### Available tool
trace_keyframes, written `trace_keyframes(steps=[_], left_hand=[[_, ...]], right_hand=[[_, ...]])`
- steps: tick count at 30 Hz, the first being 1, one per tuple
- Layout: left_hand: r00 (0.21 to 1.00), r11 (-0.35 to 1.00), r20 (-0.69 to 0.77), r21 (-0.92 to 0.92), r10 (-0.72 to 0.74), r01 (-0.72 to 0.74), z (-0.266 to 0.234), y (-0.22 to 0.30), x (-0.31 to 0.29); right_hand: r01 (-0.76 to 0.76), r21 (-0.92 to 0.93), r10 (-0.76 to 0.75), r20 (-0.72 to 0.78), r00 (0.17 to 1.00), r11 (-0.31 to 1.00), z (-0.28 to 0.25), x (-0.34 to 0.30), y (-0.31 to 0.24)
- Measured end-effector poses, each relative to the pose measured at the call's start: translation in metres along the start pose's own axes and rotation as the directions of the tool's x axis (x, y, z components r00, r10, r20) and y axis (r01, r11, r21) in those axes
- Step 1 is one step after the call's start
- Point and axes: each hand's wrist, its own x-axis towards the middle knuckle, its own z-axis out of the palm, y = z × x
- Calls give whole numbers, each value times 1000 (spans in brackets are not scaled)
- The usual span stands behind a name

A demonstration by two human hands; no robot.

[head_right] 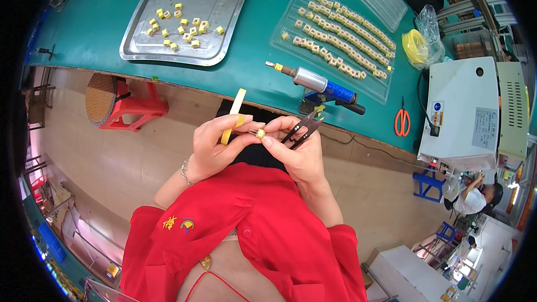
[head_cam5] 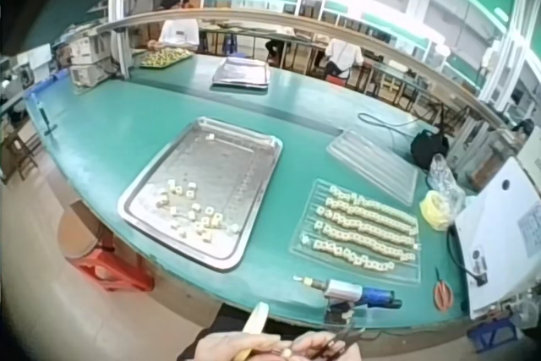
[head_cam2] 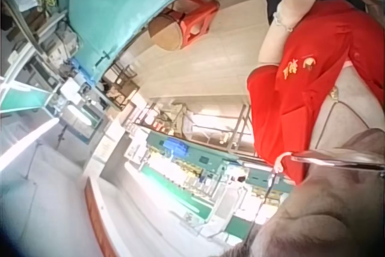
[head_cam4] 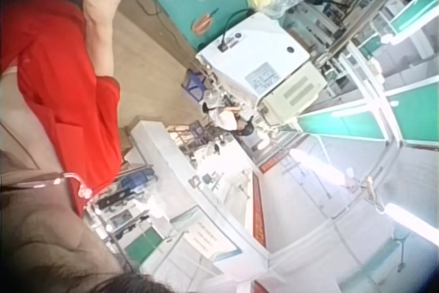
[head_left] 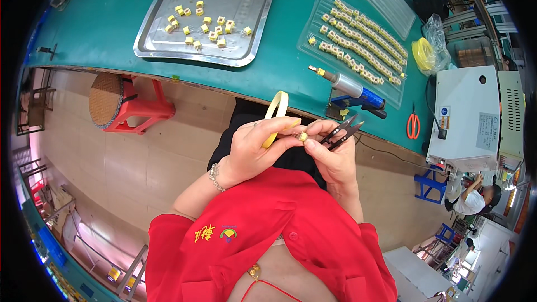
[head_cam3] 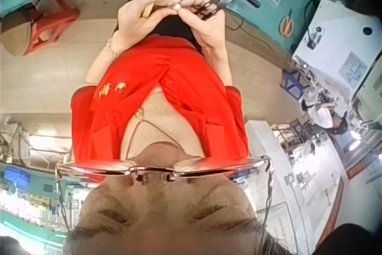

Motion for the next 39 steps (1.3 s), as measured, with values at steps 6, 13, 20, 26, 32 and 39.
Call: trace_keyframes(steps=[6, 13, 20, 26, 32, 39], left_hand=[[1000, 999, 14, 28, 15, -15, -2, 0, 0], [999, 1000, 43, 17, 25, -25, -1, -2, 0], [996, 998, 58, 16, 67, -68, 0, -3, 0], [996, 997, 43, 11, 72, -72, 1, -4, -1], [995, 998, 97, 55, 36, -42, -3, -6, 1], [882, 709, 107, -556, -458, 435, 4, -11, -8]], right_hand=[[-25, -91, 20, -57, 998, 996, -1, -1, 2], [-90, -26, 89, -34, 995, 996, 0, -1, -2], [-118, 124, 115, 28, 993, 985, -2, -2, -1], [-103, 32, 104, -28, 994, 994, 3, 0, 0], [-101, -102, 94, -73, 993, 990, 0, 1, 2], [-2, -68, 1, -17, 1000, 998, 5, 5, 0]])
